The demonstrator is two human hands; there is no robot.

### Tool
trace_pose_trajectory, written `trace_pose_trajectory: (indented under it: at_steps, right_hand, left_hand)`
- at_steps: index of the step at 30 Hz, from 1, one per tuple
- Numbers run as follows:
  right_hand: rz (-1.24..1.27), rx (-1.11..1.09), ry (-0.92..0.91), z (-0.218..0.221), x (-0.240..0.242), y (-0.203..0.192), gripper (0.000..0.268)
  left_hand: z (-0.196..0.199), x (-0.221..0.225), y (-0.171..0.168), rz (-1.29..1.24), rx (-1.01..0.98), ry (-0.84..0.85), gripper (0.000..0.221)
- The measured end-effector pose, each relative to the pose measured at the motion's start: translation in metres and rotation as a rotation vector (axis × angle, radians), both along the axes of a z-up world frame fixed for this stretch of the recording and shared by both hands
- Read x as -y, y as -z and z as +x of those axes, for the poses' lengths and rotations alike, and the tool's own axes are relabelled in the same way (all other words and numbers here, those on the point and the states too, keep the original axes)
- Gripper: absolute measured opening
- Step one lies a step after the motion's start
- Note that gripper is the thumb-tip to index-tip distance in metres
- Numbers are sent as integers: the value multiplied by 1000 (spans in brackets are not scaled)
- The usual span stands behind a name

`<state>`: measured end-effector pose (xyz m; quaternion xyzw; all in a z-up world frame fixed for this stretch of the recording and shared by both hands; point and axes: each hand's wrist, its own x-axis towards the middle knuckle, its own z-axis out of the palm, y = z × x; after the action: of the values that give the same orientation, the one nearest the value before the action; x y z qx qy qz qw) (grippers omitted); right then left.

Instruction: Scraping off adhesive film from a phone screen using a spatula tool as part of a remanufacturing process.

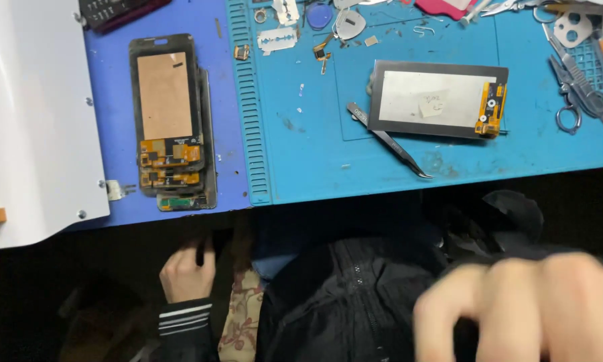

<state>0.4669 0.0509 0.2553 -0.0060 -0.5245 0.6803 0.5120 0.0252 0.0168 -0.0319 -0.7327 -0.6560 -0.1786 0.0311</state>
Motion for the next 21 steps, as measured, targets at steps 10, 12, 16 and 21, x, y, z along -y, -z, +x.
trace_pose_trajectory:
  at_steps: [10, 12, 16, 21]
  right_hand:
    - [1108, 1574, 970, 107, -97, 60, 96]
    - [1148, 1620, 916, 100, -109, 65, 96]
    - [1058, 1634, 906, 95, -112, 69, 89]
    - [938, 1479, 832, 111, -120, 77, 94]
  left_hand:
    - [212, -73, -217, 313, 286, 883, 28]
    - [237, -99, -236, 449, 102, 879, 16]
    - [261, -129, -231, 477, 26, 956, 14]
    - [269, -138, -228, 453, -11, 1034, 14]
